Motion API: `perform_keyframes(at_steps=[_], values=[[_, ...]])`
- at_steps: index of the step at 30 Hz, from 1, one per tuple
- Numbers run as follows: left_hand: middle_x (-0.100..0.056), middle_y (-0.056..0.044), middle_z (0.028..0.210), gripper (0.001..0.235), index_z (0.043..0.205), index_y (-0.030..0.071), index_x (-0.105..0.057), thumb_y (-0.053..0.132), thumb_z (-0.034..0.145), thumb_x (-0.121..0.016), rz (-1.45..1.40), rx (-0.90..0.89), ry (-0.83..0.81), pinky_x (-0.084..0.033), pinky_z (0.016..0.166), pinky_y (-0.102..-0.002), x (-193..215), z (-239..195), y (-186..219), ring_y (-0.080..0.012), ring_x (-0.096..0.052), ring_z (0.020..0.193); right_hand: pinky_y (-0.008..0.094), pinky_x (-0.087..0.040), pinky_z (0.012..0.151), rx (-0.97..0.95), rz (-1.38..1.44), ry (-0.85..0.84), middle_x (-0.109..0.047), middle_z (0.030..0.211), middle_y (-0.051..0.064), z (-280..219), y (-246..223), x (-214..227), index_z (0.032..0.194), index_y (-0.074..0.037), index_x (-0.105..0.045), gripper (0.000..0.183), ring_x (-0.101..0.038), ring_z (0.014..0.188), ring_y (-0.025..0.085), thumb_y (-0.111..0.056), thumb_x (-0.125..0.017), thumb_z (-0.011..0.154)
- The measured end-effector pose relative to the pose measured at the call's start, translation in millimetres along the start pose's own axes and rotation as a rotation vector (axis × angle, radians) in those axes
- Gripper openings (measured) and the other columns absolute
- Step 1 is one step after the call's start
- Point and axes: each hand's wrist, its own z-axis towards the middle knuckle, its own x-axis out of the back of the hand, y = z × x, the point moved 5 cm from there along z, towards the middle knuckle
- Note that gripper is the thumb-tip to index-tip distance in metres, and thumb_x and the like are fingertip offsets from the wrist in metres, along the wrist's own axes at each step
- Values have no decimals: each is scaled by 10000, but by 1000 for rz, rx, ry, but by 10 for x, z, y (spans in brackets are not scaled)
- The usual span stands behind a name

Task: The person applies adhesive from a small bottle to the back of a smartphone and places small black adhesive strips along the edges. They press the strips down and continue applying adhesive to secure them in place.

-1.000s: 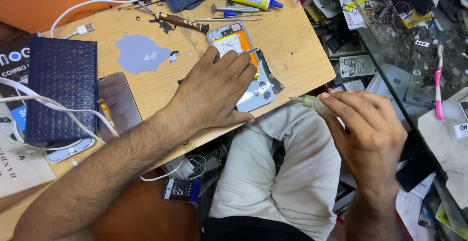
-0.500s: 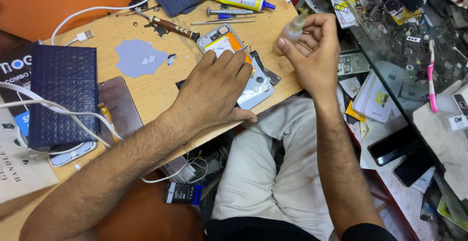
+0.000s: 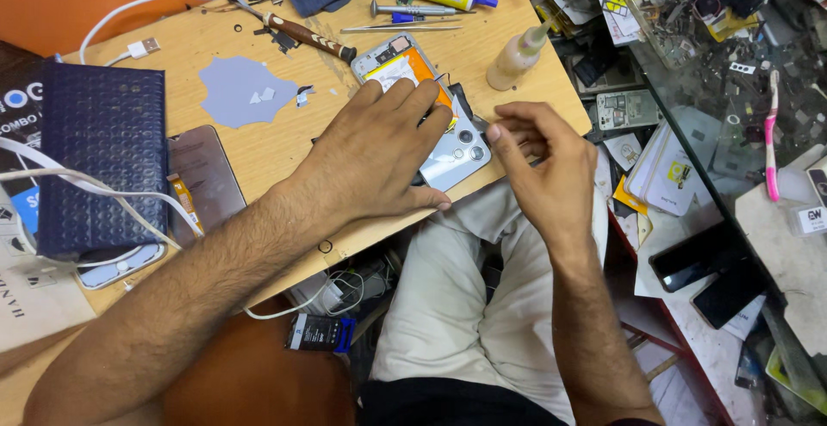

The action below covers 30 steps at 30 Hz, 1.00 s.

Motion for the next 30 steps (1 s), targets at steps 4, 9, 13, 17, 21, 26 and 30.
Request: perform_keyframes(at_steps=[4, 9, 13, 17, 21, 26, 30], values=[[-565, -141, 1133, 836, 1121, 5, -603, 664, 652, -818, 6, -15, -4, -432, 883, -440, 5, 3, 3, -289, -567, 1058, 204, -576, 734, -75, 35, -152, -779, 930, 78, 62, 70, -78, 1177, 3, -750, 268, -700, 800, 74, -63, -786, 920], [-571, -138, 1130, 835, 1134, 9, -610, 680, 673, -798, 79, -26, 39, -433, 876, -440, 12, 4, 15, -280, -568, 1043, 220, -621, 723, -276, 294, -352, -783, 967, 87, 201, 258, -131, 1142, 30, -740, 214, -729, 804, 83, -51, -738, 944], [-579, -132, 1139, 807, 1120, 9, -620, 666, 685, -795, 128, -11, 26, -430, 852, -430, -7, -12, 36, -268, -570, 1027, 227, -649, 732, -296, 328, -422, -770, 979, 107, 226, 328, -126, 1143, 51, -727, 215, -748, 806, 105, -46, -722, 951], [-578, -129, 1125, 792, 1101, 5, -622, 679, 718, -787, 120, 2, -2, -431, 862, -436, -27, -6, 21, -268, -570, 1019, 224, -627, 719, -274, 303, -435, -767, 981, 108, 206, 329, -91, 1151, 53, -729, 213, -729, 791, 106, -40, -728, 959], [-576, -130, 1138, 826, 1115, 4, -624, 711, 715, -770, 146, -8, 14, -429, 864, -438, -35, -10, 24, -263, -569, 1012, 224, -626, 720, -280, 290, -446, -764, 977, 108, 149, 327, -48, 1146, 56, -728, 207, -728, 797, 103, -39, -725, 962], [-572, -131, 1140, 906, 1148, -10, -625, 763, 693, -753, 151, -25, 34, -426, 869, -443, -44, -17, 3, -263, -569, 1017, 229, -634, 731, -294, 321, -368, -763, 990, 108, 21, 345, -9, 1147, 63, -716, 207, -733, 814, 105, -35, -720, 965], [-575, -136, 1166, 883, 1133, -5, -622, 743, 687, -766, 151, -29, 21, -429, 866, -430, -45, -14, 15, -264, -571, 1032, 240, -647, 745, -296, 358, -324, -753, 972, 116, -39, 367, -17, 1141, 68, -716, 192, -733, 834, 107, -33, -726, 978]])
